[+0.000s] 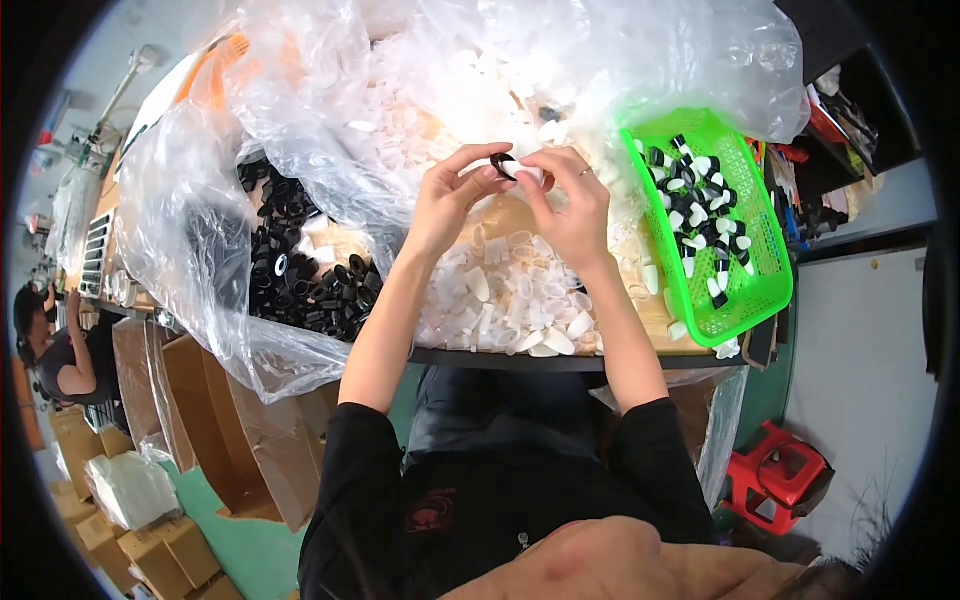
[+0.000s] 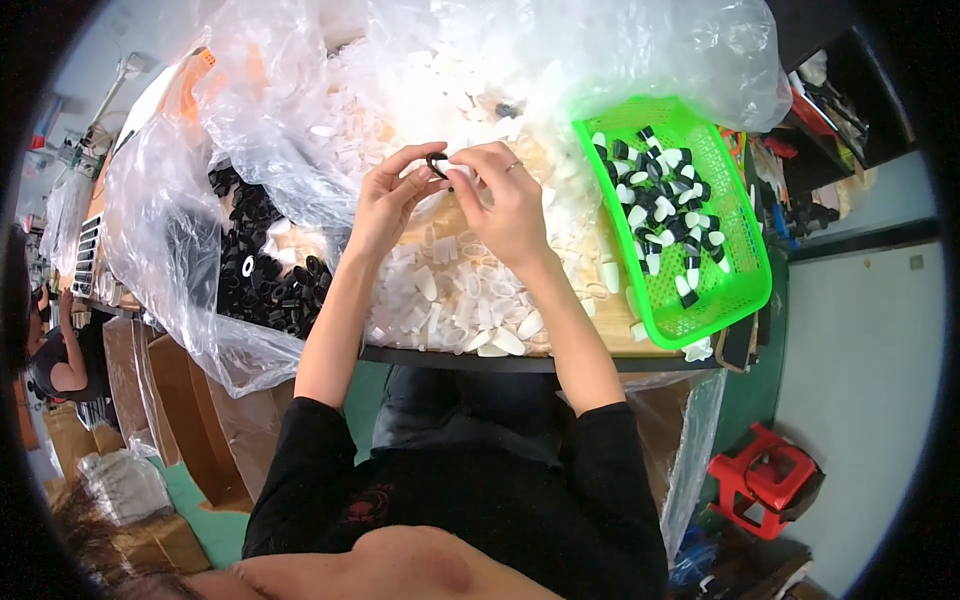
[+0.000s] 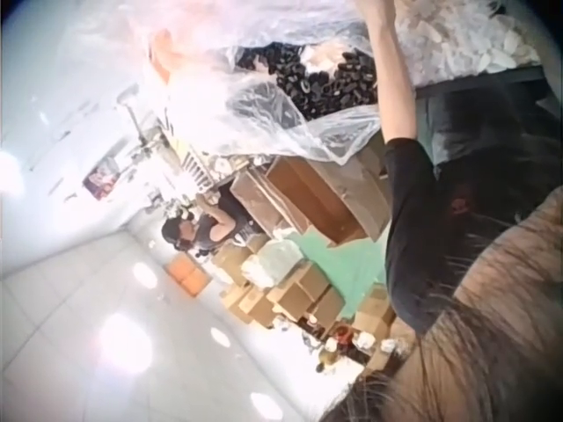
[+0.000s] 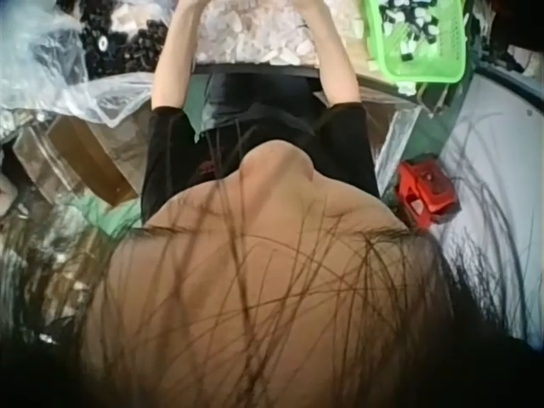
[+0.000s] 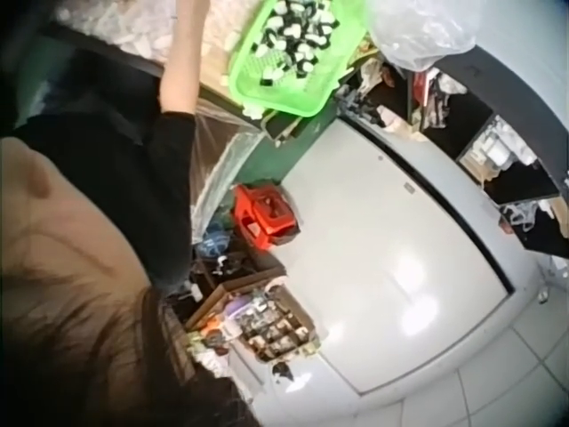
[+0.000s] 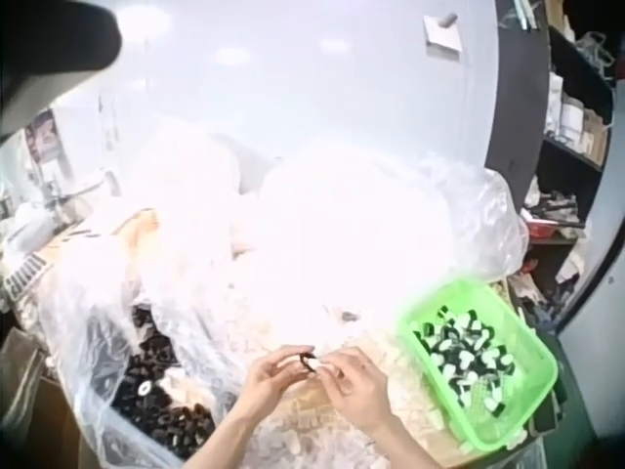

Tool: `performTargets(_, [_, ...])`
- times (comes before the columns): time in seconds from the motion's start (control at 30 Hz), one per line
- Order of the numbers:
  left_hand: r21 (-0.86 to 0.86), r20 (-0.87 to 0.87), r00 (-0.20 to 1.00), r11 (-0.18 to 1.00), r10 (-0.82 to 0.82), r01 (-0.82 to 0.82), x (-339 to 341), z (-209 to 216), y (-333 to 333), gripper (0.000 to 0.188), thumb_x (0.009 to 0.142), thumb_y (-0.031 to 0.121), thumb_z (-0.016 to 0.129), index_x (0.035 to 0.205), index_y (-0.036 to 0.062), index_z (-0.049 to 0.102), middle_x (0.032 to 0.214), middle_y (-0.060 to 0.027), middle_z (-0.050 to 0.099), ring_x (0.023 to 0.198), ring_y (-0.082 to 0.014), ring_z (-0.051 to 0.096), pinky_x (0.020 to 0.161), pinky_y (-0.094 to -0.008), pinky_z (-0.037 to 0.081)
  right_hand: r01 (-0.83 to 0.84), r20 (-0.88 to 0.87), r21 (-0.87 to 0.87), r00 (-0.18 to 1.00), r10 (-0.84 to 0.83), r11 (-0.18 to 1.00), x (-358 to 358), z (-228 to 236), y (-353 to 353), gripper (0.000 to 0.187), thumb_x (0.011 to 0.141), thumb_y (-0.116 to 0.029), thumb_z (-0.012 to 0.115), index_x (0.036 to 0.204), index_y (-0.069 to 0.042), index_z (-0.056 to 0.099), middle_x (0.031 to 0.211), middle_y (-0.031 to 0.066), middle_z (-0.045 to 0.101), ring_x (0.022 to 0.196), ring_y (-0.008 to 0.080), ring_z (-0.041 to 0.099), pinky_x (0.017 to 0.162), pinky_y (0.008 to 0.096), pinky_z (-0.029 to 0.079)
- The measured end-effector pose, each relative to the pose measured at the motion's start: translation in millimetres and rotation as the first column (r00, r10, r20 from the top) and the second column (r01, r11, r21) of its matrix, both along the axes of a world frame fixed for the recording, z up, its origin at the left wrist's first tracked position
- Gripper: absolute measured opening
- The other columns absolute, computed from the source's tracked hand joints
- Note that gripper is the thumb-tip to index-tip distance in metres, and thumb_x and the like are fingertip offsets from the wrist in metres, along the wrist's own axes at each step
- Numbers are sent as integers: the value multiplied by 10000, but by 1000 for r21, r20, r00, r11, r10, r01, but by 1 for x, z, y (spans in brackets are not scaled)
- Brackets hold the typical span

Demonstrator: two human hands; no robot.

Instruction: The recorder is manually assembling small black plastic rings onto white plastic caps and placing the finished items into a green basket.

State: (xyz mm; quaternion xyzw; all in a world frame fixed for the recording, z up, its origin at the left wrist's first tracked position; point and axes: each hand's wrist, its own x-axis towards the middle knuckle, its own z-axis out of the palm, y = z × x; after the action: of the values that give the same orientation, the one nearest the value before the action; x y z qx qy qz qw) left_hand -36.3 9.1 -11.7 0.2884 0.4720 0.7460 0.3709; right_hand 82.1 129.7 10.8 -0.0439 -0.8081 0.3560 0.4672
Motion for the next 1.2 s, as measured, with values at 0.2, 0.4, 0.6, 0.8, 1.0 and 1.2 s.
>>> performTargets(0.2, [11, -120, 992, 1000, 27, -26, 6, 5, 0, 279, 966, 4, 513, 1229, -18, 602, 1172, -69, 584, 1015, -140, 621, 958, -310, 530, 27, 40, 117, 999, -31, 993, -2, -8, -1, 186, 809, -17, 721, 976, -51, 647, 892, 67, 645, 647, 172, 573, 594, 286, 489])
performTargets(0.4, [34, -200, 977, 997, 70, -64, 6, 4, 0, 299, 950, -62, 491, 1212, -5, 624, 1161, -55, 558, 1021, -138, 611, 944, -288, 528, 0, 64, 64, 998, -4, 998, -2, -7, -2, 199, 809, -40, 735, 987, -56, 646, 900, 69, 643, 654, 165, 580, 599, 285, 492])
performTargets(0.6, [40, -272, 947, 986, 168, -163, 11, 4, 1, 297, 938, -81, 512, 1201, -3, 625, 1006, -36, 537, 931, -101, 593, 827, -259, 537, -3, 141, -32, 990, 7, 999, -3, -2, -7, 370, 788, -77, 780, 1101, -44, 584, 944, 76, 663, 734, 157, 638, 671, 264, 514])
performTargets(0.8, [44, -167, 947, 962, 273, -269, 9, -11, 5, 220, 940, -15, 559, 1159, -15, 575, 1066, -52, 615, 997, -113, 606, 862, -264, 509, -41, -17, -281, 999, 38, 959, -4, -12, -15, 360, 780, -53, 790, 1051, -1, 558, 939, 81, 674, 794, 129, 659, 711, 256, 529])
performTargets(1.0, [29, -44, 990, 991, 130, -129, 7, 2, -1, 122, 938, 17, 576, 1054, -16, 597, 998, -52, 601, 881, -107, 605, 814, -269, 520, -8, 74, -168, 997, 21, 986, 1, -3, -5, 198, 790, -40, 765, 920, -12, 618, 882, 70, 677, 765, 147, 667, 681, 254, 521])
performTargets(1.2, [105, -106, 982, 984, 156, -145, 9, -3, -1, 76, 932, 43, 616, 964, -24, 601, 1023, -85, 627, 851, -141, 644, 799, -268, 517, -233, -29, -633, 960, 278, 738, 0, -3, -7, 186, 837, -40, 730, 984, 30, 640, 914, 72, 680, 839, 133, 665, 751, 253, 527])
